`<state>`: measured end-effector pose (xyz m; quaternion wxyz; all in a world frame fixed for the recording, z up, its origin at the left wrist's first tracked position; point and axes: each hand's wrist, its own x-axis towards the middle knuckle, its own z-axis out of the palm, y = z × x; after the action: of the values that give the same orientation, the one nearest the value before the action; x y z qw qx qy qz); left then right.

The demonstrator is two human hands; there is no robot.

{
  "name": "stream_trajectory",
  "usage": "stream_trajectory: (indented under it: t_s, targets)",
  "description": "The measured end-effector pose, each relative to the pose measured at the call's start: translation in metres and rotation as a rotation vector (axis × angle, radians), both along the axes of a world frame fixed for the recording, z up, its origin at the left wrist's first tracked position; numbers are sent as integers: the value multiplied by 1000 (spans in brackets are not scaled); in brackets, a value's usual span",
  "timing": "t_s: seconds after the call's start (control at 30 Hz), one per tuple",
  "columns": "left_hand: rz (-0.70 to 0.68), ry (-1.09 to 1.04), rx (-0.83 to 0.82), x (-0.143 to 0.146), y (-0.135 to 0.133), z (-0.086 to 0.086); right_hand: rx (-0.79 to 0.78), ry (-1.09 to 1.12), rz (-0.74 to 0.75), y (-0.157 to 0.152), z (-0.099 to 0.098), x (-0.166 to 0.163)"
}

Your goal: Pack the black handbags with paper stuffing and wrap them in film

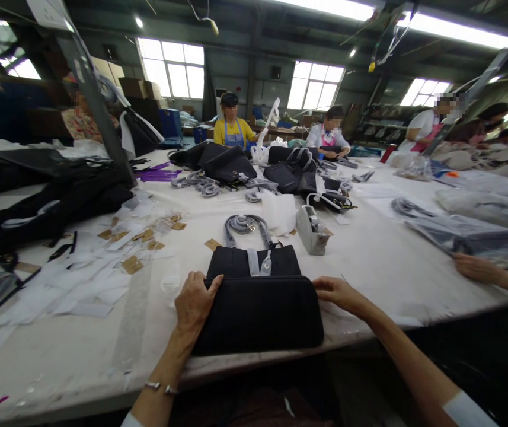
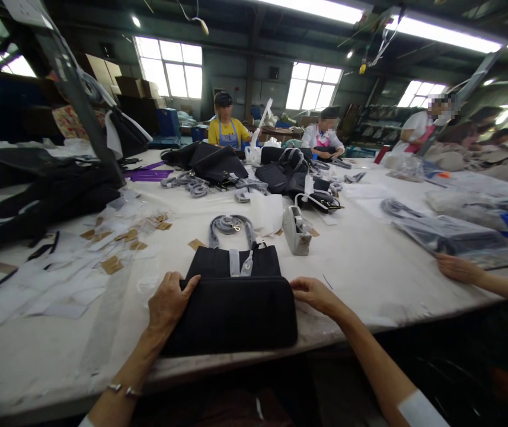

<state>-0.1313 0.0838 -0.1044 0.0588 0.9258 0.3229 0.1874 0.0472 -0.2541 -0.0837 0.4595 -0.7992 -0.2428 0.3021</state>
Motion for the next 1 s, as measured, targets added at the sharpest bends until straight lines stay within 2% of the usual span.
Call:
stream_trajectory:
  t_s: [0.17, 0.33, 0.4, 0.47, 0.6, 0.67, 0.7, 0.77, 0.9, 1.0]
  targets:
    - [-9, -24, 19, 0, 1, -3, -78, -92, 9, 7, -10, 10]
    - [-14, -46, 29, 0, 3, -7, -37, 109, 114, 3, 2, 7]
    - [-17, -52, 32, 0, 4, -8, -78, 128, 160, 1, 6, 6]
    - [-20, -54, 38, 0, 4, -9, -194, 6, 156, 1, 8, 6]
    - [-22, -56, 35, 0, 3, -7, -453, -534, 137, 9, 19, 5]
    - [-21, -56, 28, -1, 2, -5, -510, -712, 165, 14, 24, 4]
    - [-19, -56, 26, -1, 2, -5, -517, -725, 167, 16, 26, 4]
    - [-20, -58, 26, -1, 2, -4, -500, -595, 124, 20, 25, 4]
    - [-21, -64, 32, -1, 3, -7, -354, -137, -53, 22, 12, 5]
    - [-26, -67, 29, -1, 3, -9, -251, -38, -72, 21, 5, 5]
